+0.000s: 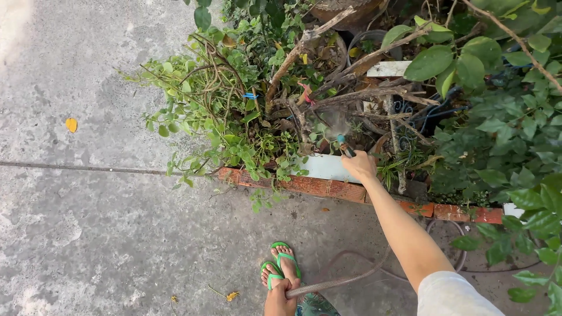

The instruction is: Watering various garden plants and potted flowers using a hose with a spray nozzle attachment.

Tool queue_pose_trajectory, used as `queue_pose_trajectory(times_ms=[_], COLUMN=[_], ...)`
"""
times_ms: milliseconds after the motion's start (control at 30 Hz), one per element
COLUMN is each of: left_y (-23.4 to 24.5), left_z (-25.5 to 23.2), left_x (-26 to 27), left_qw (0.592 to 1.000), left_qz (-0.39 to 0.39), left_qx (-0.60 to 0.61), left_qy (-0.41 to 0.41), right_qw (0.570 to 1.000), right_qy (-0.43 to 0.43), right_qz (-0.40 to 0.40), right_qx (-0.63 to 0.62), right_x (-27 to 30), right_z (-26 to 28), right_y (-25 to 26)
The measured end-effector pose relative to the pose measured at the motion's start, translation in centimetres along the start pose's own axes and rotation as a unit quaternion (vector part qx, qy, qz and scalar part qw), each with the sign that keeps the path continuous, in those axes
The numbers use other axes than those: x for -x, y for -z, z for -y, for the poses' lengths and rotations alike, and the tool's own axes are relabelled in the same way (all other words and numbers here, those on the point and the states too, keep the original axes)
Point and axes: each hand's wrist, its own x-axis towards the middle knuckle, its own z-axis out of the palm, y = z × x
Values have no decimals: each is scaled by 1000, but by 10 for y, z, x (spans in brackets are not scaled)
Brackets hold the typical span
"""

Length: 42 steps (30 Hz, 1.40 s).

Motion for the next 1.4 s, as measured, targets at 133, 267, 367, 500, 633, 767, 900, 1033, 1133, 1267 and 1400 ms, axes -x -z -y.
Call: queue_pose_trajectory(times_ms=[133, 267, 367, 500, 633, 767, 900, 1033, 1133, 1267, 1400], left_y=[16, 21, 11, -15, -31, -51, -23, 46, 71, 102, 131], left_z=[-30, -45, -38, -26, -19, 0, -38, -118, -151, -197, -230], left_x=[6, 8, 1, -26, -73, -81, -66, -16, -16, -9, 1], left_qw=[999, 998, 997, 996, 929, 961, 987, 999, 999, 993, 983], left_qz=[18, 40, 42, 24, 196, 117, 80, 25, -4, -69, -106], left_qx=[19, -1, -7, -81, -272, -220, -135, -36, 29, 77, 114], left_qy=[-43, -57, -70, -4, 155, 119, 41, 26, -35, -51, -96], right_qw=[1000, 1000, 997, 991, 988, 992, 996, 982, 964, 956, 950], right_qy=[0, -24, -30, -80, -92, -46, 67, 159, 206, 235, 249], right_qz=[14, -15, -49, -64, -77, -76, -52, -95, -146, -143, -153], right_qx=[17, -3, -50, -87, -96, -90, -37, -42, -83, -107, -113], right_x=[33, 25, 18, 22, 42, 71, 106, 130, 129, 124, 127], right_z=[-11, -63, -101, -124, -116, -80, -18, 53, 99, 143, 171], right_y=[15, 26, 44, 70, 86, 91, 107, 150, 190, 228, 246])
